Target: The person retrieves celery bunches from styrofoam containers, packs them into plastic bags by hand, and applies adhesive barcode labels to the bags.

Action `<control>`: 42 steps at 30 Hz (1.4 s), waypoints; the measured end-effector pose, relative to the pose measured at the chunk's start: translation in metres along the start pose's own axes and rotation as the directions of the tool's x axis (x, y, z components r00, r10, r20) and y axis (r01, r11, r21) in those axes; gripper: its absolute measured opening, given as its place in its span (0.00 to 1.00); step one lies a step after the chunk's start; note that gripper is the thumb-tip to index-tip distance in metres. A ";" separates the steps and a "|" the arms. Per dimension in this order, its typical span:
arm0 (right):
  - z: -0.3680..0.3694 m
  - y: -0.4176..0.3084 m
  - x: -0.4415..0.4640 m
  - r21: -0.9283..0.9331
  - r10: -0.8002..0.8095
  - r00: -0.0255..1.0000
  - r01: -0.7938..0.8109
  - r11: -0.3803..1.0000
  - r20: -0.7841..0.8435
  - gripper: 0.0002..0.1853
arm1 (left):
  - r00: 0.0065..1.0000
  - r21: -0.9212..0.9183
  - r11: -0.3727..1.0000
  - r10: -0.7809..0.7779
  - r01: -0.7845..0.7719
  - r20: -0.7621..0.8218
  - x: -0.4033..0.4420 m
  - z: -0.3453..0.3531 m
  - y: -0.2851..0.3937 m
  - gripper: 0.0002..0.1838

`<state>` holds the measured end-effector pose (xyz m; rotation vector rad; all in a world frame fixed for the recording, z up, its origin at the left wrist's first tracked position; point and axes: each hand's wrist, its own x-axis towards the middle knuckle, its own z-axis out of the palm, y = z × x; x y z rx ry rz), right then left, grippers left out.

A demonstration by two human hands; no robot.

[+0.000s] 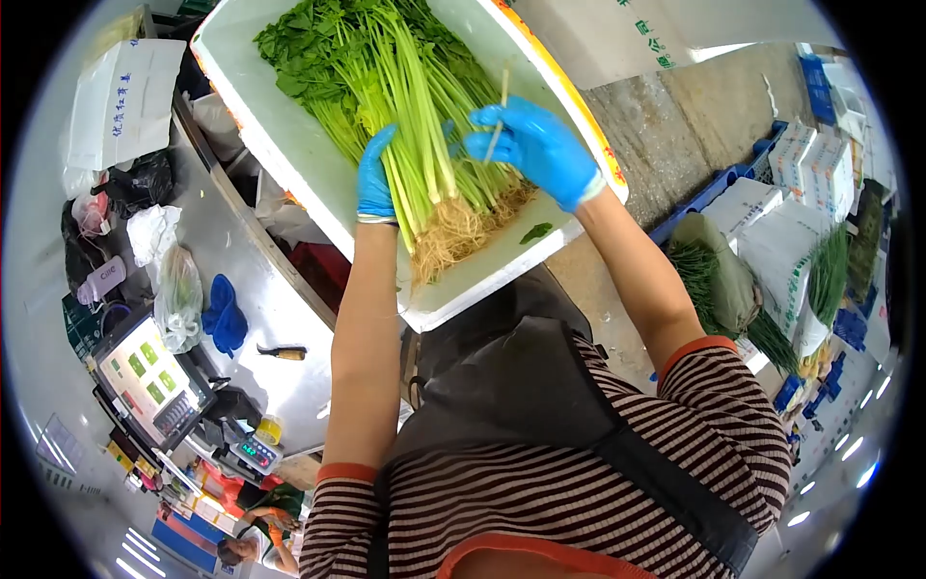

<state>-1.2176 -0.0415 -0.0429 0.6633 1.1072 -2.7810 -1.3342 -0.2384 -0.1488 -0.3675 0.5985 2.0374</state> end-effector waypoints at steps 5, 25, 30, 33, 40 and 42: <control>0.024 -0.008 -0.065 -0.305 0.303 0.911 -0.215 0.928 0.279 0.12 | 0.983 -0.150 0.989 0.012 0.016 0.186 -0.011 0.031 -0.002 0.41; 0.028 0.010 0.038 -0.901 0.108 0.968 -0.252 0.352 -0.228 0.70 | 0.990 -0.022 0.998 0.058 -0.062 -0.132 0.003 -0.011 -0.015 0.20; -0.035 0.046 0.021 -0.176 0.422 0.903 -0.429 0.886 -0.078 0.21 | 0.994 -0.078 0.995 -0.069 0.062 -0.088 -0.009 0.006 -0.012 0.31; -0.046 0.032 0.019 -0.102 0.459 0.886 -0.464 0.880 -0.069 0.22 | 0.999 -0.075 0.997 -0.026 0.023 -0.037 -0.006 0.018 -0.015 0.36; -0.023 0.074 0.016 -0.895 0.134 0.987 -0.134 0.425 -0.084 0.29 | 0.989 -0.159 0.976 -0.146 0.147 0.019 0.002 0.026 -0.020 0.36; -0.026 0.086 0.017 -0.942 0.078 0.996 0.008 0.335 0.036 0.31 | 0.992 -0.029 0.991 -0.129 0.129 0.007 0.005 0.015 -0.016 0.39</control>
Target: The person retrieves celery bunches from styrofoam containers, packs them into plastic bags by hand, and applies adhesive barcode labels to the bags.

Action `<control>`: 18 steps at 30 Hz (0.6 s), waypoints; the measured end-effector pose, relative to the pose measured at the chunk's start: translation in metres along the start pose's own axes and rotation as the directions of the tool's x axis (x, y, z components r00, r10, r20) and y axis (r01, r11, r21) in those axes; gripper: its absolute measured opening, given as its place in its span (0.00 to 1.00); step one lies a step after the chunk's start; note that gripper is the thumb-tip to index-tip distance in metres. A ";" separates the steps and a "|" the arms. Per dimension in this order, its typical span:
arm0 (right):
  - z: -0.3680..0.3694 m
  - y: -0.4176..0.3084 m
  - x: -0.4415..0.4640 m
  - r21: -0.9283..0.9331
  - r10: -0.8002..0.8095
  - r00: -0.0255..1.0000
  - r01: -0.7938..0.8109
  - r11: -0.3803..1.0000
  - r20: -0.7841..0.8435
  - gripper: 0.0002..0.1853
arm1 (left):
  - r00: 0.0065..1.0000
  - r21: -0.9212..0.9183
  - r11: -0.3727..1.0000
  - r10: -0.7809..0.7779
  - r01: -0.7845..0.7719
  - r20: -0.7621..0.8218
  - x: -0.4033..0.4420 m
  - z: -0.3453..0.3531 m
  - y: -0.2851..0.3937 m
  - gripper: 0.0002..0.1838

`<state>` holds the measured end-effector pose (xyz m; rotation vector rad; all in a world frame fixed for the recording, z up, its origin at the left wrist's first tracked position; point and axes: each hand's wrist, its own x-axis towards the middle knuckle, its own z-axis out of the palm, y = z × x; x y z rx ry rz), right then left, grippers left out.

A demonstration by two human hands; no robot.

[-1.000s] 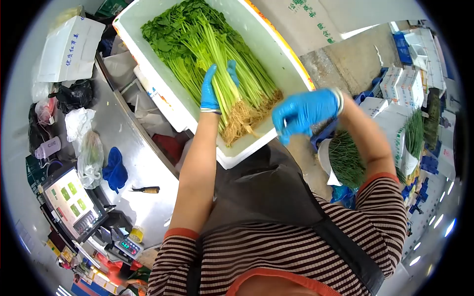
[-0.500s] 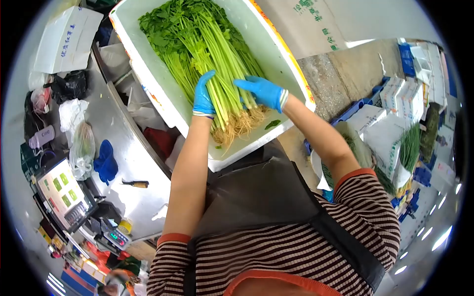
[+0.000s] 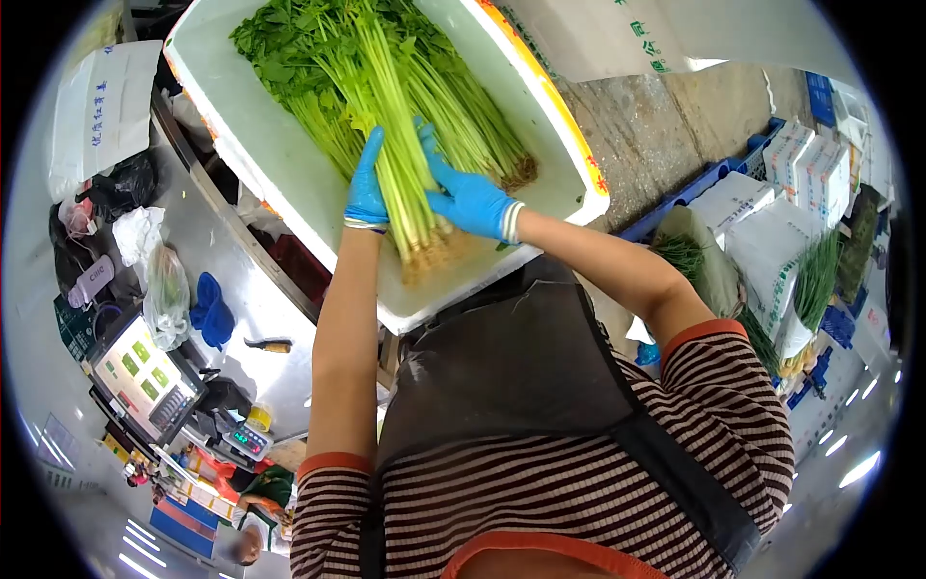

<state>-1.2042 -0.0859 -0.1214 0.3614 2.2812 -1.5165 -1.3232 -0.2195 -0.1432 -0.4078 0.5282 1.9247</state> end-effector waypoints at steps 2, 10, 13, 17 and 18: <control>-0.044 -0.029 -0.012 0.323 0.189 0.909 -0.317 0.892 0.371 0.33 | 0.999 0.136 0.990 0.030 -0.036 0.043 0.002 -0.018 0.008 0.43; -0.040 0.058 0.044 -0.140 0.498 0.867 -0.492 0.859 0.012 0.44 | 1.000 0.021 1.000 0.012 -0.012 0.010 -0.020 0.028 0.052 0.39; -0.009 0.055 0.069 -0.192 0.584 0.800 -0.557 0.808 0.140 0.48 | 1.000 0.014 1.000 -0.020 0.020 0.020 -0.022 0.032 0.062 0.39; -0.017 0.064 0.080 -0.243 0.527 0.840 -0.489 0.838 0.128 0.40 | 0.997 0.001 1.000 -0.018 0.018 0.077 -0.027 0.034 0.079 0.40; -0.028 0.068 0.078 -0.265 0.499 0.857 -0.455 0.850 0.128 0.38 | 0.997 -0.009 1.000 -0.018 0.019 0.079 -0.030 0.034 0.082 0.40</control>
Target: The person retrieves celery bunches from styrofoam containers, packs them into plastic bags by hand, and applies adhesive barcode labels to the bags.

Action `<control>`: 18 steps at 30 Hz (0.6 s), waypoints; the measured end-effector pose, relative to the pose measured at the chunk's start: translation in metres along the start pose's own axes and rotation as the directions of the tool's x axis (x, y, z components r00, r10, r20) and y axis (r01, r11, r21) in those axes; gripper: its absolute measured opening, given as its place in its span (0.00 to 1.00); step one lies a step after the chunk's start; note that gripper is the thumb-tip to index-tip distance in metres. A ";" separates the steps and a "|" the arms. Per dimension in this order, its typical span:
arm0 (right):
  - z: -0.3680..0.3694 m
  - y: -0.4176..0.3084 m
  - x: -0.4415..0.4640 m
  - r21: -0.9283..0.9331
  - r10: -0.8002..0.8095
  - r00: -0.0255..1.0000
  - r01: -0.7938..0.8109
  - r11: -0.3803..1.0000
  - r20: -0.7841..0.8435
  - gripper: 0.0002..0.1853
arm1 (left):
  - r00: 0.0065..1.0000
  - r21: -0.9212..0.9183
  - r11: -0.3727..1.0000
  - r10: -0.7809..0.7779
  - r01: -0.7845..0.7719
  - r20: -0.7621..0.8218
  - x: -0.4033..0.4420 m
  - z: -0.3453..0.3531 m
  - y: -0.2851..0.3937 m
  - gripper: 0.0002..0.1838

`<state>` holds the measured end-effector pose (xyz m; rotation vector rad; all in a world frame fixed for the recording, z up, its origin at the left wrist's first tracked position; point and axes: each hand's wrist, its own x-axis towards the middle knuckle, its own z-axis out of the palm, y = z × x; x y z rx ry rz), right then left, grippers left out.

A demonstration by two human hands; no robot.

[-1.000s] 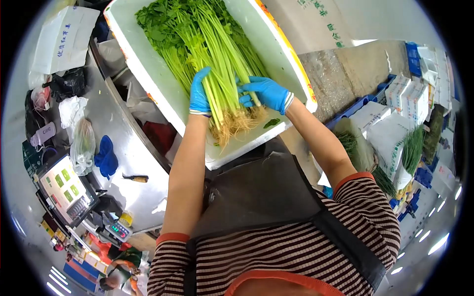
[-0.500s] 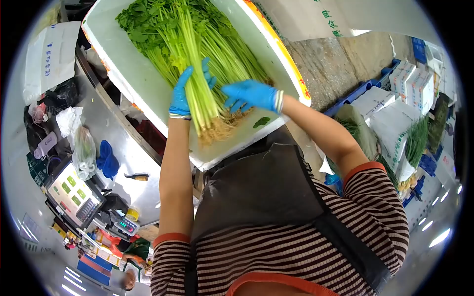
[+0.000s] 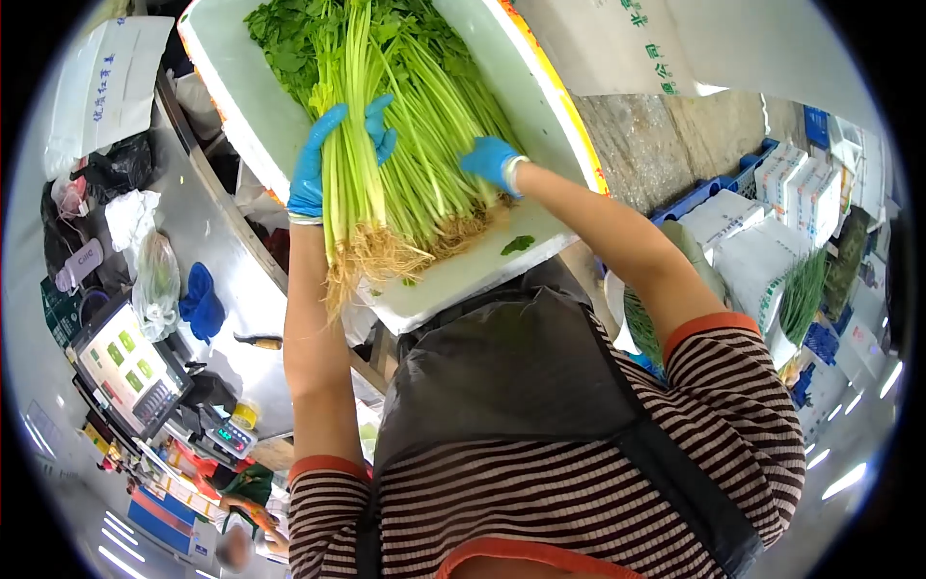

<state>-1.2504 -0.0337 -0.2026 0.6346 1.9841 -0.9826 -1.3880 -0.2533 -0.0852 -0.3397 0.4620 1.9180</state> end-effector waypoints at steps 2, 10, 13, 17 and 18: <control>-0.009 0.011 0.001 0.034 0.006 0.986 -0.001 0.999 -0.169 0.26 | 1.000 -0.017 1.000 0.003 -0.003 0.011 -0.002 0.001 0.003 0.40; 0.016 -0.005 0.063 0.098 0.021 0.846 0.038 0.994 -0.533 0.31 | 1.000 -0.028 1.000 0.012 -0.013 -0.018 -0.001 0.003 -0.007 0.41; -0.014 0.010 0.098 0.114 0.071 0.942 -0.035 0.993 -0.327 0.26 | 0.997 -0.021 0.999 0.029 -0.031 -0.071 -0.002 0.005 -0.004 0.42; -0.037 0.006 0.098 0.082 -0.040 0.967 0.062 0.995 -0.250 0.35 | 0.994 0.029 0.997 0.070 -0.068 -0.082 -0.003 0.016 -0.001 0.43; -0.034 0.004 0.094 0.115 -0.101 0.955 0.138 0.984 -0.279 0.37 | 0.995 0.015 0.998 0.066 -0.065 -0.078 -0.004 0.015 0.001 0.43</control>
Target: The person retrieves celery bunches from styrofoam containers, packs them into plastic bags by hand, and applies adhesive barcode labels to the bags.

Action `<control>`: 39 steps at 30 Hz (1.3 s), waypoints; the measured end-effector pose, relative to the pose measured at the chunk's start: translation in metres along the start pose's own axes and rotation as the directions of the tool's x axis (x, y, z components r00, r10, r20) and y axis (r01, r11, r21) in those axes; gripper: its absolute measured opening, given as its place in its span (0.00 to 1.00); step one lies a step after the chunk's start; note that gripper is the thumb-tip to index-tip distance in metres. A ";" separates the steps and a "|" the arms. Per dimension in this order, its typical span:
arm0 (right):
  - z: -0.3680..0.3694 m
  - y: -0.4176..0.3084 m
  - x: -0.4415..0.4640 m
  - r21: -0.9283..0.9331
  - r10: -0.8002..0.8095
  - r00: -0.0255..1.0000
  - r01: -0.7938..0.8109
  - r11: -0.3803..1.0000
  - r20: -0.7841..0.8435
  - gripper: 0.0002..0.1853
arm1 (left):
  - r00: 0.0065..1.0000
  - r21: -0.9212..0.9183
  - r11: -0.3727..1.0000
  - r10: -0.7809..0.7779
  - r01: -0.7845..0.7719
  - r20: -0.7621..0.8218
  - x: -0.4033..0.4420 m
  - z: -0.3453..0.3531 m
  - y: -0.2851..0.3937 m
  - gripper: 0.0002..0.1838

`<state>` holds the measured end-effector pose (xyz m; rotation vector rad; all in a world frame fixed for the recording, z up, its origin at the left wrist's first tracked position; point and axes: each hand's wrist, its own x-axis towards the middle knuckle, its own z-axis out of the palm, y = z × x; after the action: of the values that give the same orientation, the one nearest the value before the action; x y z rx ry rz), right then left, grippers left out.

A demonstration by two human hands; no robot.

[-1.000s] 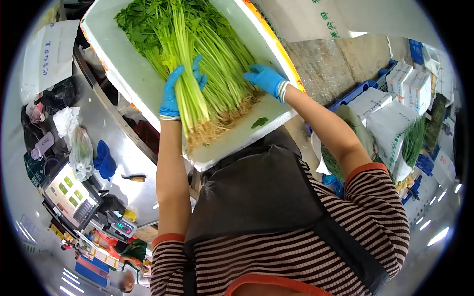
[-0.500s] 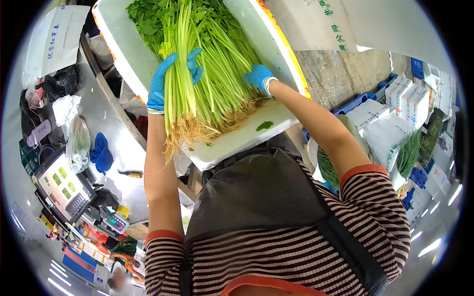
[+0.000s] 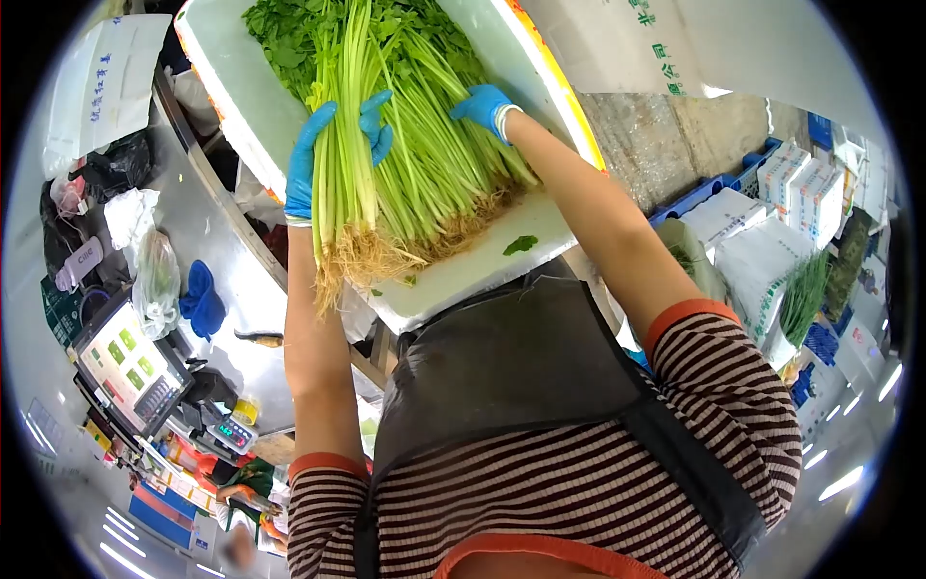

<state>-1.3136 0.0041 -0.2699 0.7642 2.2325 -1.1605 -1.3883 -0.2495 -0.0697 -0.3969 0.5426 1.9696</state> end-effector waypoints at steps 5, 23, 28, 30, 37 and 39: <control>-0.056 -0.075 -0.071 0.654 -0.019 0.966 -0.159 0.740 0.256 0.33 | 0.997 -0.158 0.987 -0.020 0.033 0.081 -0.003 0.008 0.010 0.41; 0.030 -0.073 -0.102 0.682 -0.047 0.981 -0.095 0.725 0.187 0.28 | 0.931 0.177 0.984 0.085 -0.023 -0.354 0.024 -0.033 -0.050 0.19; -0.004 -0.094 -0.141 0.071 -0.184 0.968 0.199 0.978 -0.169 0.31 | 0.969 0.291 0.957 0.080 -0.009 -0.235 0.065 -0.058 -0.063 0.29; -0.014 -0.105 -0.157 0.038 -0.200 0.967 0.208 0.977 -0.155 0.37 | 0.992 0.036 0.998 0.048 -0.044 -0.115 0.076 -0.055 -0.068 0.33; -0.038 -0.094 -0.182 0.378 -0.129 0.974 0.192 0.906 -0.186 0.44 | 0.984 -0.238 0.971 0.040 0.002 0.175 0.086 -0.050 -0.068 0.40; -0.048 -0.072 -0.171 0.412 -0.114 0.993 0.109 0.905 -0.013 0.37 | 0.987 -0.226 0.973 0.083 -0.051 0.136 0.074 -0.030 -0.053 0.48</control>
<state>-1.2492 -0.0313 -0.0931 0.7921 2.0654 -1.7230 -1.3714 -0.1895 -0.1420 -0.3741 0.2463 2.1132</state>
